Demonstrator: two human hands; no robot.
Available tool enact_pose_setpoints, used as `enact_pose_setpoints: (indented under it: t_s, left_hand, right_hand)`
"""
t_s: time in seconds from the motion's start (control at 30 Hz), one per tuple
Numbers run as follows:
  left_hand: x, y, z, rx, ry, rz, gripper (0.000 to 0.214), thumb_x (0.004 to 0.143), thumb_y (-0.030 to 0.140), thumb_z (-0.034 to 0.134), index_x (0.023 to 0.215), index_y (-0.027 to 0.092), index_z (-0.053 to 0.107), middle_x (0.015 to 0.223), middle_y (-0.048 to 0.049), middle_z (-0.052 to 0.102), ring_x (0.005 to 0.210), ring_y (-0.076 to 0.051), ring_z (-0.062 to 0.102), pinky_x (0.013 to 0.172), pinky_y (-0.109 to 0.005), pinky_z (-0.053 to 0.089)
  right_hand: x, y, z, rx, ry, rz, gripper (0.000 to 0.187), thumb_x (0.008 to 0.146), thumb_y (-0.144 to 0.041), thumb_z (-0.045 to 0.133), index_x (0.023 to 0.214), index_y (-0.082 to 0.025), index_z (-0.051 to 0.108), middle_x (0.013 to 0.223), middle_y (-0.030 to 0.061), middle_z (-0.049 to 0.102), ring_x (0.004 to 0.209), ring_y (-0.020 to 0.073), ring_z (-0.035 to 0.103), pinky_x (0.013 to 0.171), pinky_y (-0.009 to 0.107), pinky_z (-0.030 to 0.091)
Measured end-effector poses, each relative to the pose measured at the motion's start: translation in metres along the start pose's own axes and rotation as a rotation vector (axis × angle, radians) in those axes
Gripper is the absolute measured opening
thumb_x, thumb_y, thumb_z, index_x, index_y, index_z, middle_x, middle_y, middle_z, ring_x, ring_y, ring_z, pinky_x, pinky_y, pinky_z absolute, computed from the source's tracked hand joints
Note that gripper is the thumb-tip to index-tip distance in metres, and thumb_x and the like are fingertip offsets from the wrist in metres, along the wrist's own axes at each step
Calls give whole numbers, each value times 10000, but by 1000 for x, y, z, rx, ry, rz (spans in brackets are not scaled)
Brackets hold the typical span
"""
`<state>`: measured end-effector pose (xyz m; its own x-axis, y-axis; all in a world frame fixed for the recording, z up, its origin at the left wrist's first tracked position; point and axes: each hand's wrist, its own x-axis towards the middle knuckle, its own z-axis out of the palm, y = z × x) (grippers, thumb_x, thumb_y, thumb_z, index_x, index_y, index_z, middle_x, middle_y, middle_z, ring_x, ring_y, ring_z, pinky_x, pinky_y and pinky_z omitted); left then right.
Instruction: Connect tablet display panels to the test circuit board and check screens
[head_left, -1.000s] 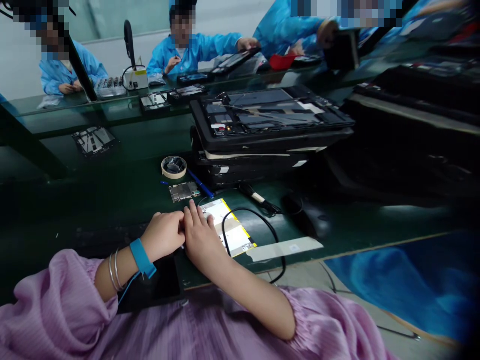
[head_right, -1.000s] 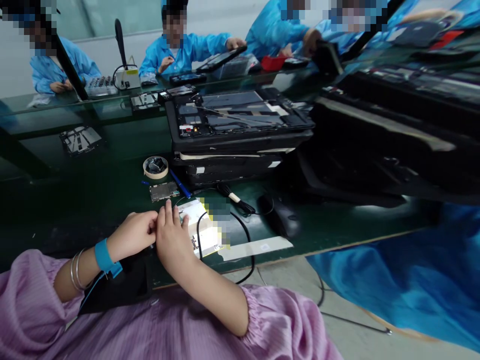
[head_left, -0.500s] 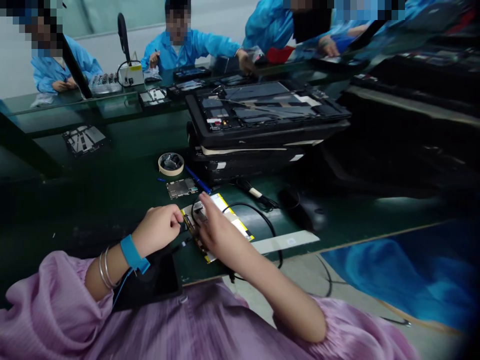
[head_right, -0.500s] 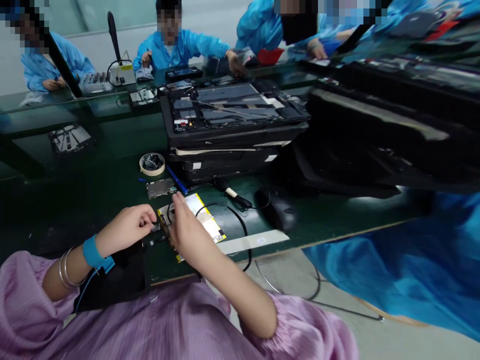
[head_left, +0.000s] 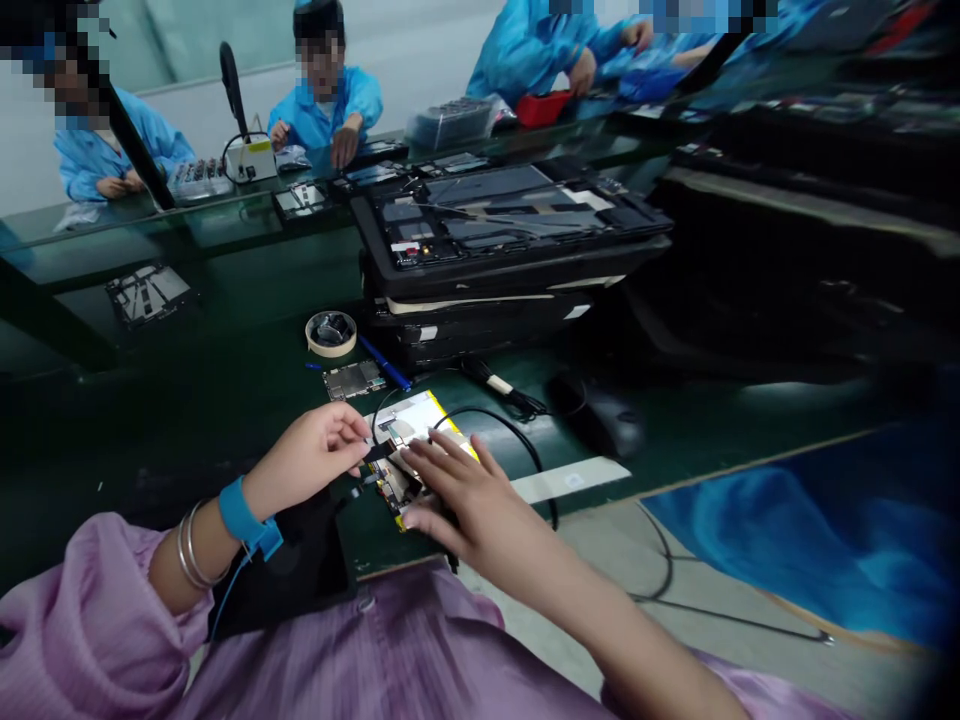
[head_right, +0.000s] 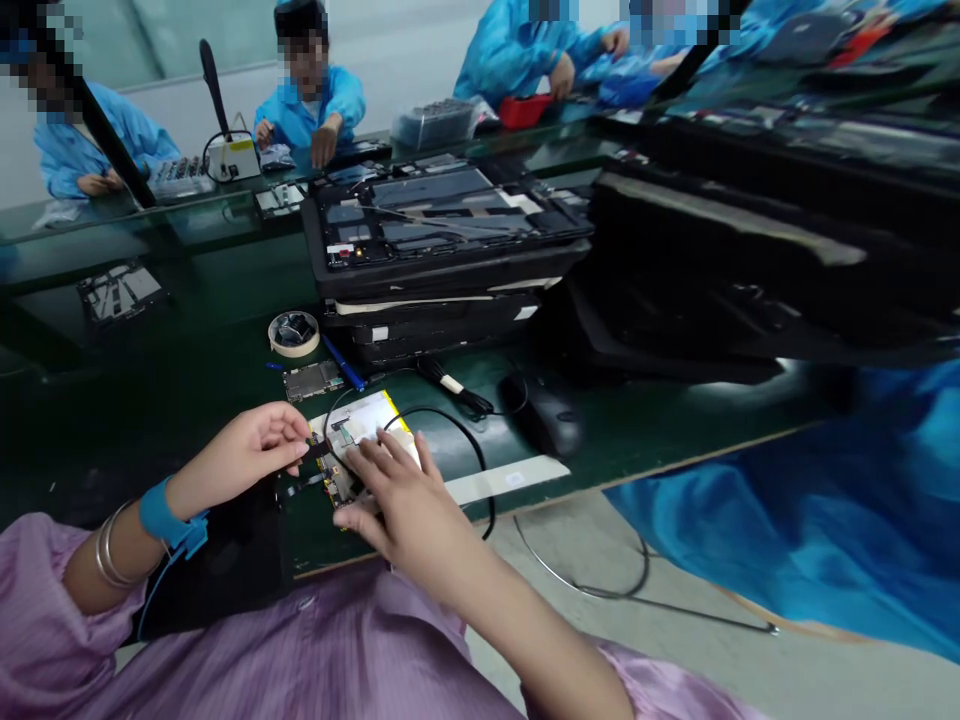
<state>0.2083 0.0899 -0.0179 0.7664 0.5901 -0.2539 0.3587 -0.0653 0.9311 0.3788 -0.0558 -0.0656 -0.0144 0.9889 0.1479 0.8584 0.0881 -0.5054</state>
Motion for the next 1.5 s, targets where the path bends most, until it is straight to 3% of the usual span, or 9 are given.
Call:
enact_pose_setpoints:
  t_s: [0.1, 0.2, 0.43, 0.53, 0.6, 0.73, 1.17, 1.33, 1.5]
  left_hand:
    - [-2, 1, 3, 3, -1, 35, 50, 813, 180, 589, 849, 177, 556, 740, 19, 583, 683, -123, 604, 668, -288, 545]
    - [-5, 1, 5, 38, 11, 74, 57, 803, 166, 619, 839, 175, 577, 763, 9, 613, 703, -126, 606, 701, -291, 528]
    - [-13, -2, 8, 525, 203, 373, 99, 791, 111, 708, 835, 185, 659, 778, 8, 705, 728, -145, 648, 717, -290, 491]
    - [-14, -7, 7, 711, 249, 561, 95, 824, 117, 700, 891, 185, 690, 864, -12, 764, 774, -169, 687, 780, -335, 491]
    - [-13, -11, 6, 772, 257, 644, 96, 853, 128, 677, 932, 178, 698, 899, -18, 779, 791, -172, 704, 808, -351, 486]
    - [-11, -14, 4, 803, 272, 686, 89, 872, 147, 665, 943, 177, 709, 908, -5, 785, 800, -160, 709, 853, -357, 473]
    - [-14, -13, -8, 1137, 105, 675, 158, 908, 148, 581, 844, 179, 723, 793, -13, 716, 786, -181, 591, 822, -365, 430]
    - [-15, -15, -8, 1138, 86, 674, 171, 906, 137, 564, 819, 186, 703, 789, -8, 695, 806, -178, 573, 836, -351, 422]
    - [-14, -21, -6, 1128, 66, 653, 138, 886, 130, 581, 819, 183, 690, 789, -8, 686, 801, -178, 568, 830, -351, 417]
  right_hand:
    - [18, -9, -14, 288, 125, 144, 355, 983, -463, 464, 1032, -179, 671, 982, 123, 724, 948, 280, 662, 832, 440, 535]
    - [40, -13, -16, 648, 11, 273, 338, 876, -488, 551, 711, -194, 573, 598, 13, 598, 543, 154, 527, 534, 273, 423]
    - [55, -9, -2, 992, -91, 346, 380, 824, -554, 526, 686, -202, 481, 556, -16, 550, 485, 107, 461, 492, 233, 383]
    - [47, 4, -9, 780, -50, 222, 345, 895, -504, 512, 786, -184, 579, 721, 54, 675, 644, 169, 611, 631, 300, 504]
    - [39, 18, -15, 456, -29, 13, 316, 896, -455, 592, 1005, -167, 664, 1068, 137, 717, 1012, 273, 662, 893, 438, 524]
    - [20, 44, -13, 15, -132, -209, 727, 823, -464, 744, 1439, -172, 491, 1543, 203, 379, 1434, 389, 330, 1123, 650, 307]
    - [-5, 31, 13, -235, -52, -136, 762, 924, -572, 577, 1516, -135, 379, 1561, 220, 332, 1440, 393, 315, 1063, 661, 386]
    - [2, 30, 13, -244, 15, -161, 690, 947, -605, 516, 1451, -136, 477, 1468, 229, 476, 1368, 408, 429, 1052, 721, 356]
    - [14, 21, 21, -151, 147, -245, 566, 1024, -499, 402, 1359, -69, 555, 1402, 226, 545, 1326, 344, 498, 1065, 561, 464]
